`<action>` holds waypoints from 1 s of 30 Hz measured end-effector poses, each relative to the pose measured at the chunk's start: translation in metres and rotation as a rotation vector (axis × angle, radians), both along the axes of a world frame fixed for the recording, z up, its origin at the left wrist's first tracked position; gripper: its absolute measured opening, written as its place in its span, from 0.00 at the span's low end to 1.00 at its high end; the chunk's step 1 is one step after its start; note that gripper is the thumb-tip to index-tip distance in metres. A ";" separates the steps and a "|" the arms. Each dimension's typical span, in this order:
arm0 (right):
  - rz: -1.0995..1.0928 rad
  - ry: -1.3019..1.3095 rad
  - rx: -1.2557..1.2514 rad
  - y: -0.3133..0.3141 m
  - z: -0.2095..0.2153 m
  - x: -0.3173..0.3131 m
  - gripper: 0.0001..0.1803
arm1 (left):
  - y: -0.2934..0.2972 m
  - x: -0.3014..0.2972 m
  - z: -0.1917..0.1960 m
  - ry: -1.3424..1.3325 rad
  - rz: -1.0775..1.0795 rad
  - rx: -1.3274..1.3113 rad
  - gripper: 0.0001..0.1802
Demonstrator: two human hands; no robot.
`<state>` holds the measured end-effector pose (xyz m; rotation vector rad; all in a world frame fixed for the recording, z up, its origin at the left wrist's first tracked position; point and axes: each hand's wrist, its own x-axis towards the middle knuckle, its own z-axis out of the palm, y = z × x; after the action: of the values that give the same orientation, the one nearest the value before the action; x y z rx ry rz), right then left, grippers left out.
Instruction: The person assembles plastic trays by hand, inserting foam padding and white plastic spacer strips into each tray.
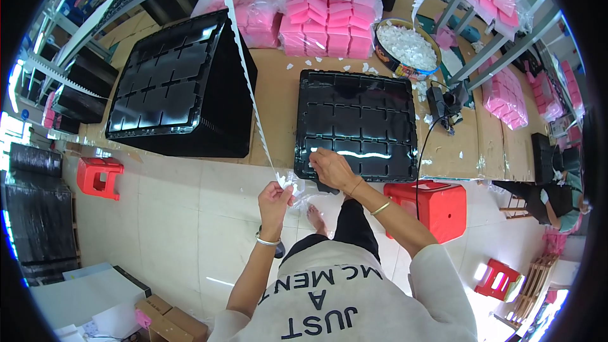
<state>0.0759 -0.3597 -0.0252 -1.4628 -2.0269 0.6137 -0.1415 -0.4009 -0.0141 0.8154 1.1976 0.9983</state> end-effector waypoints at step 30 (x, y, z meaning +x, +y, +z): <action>-0.115 0.399 -0.033 0.000 0.018 0.013 0.05 | 0.003 0.002 -0.005 -0.007 -0.036 -0.026 0.07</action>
<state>0.0892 -0.3599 -0.0068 -1.3392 -1.6220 0.8207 -0.1391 -0.3979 -0.0187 0.8100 1.1841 0.9542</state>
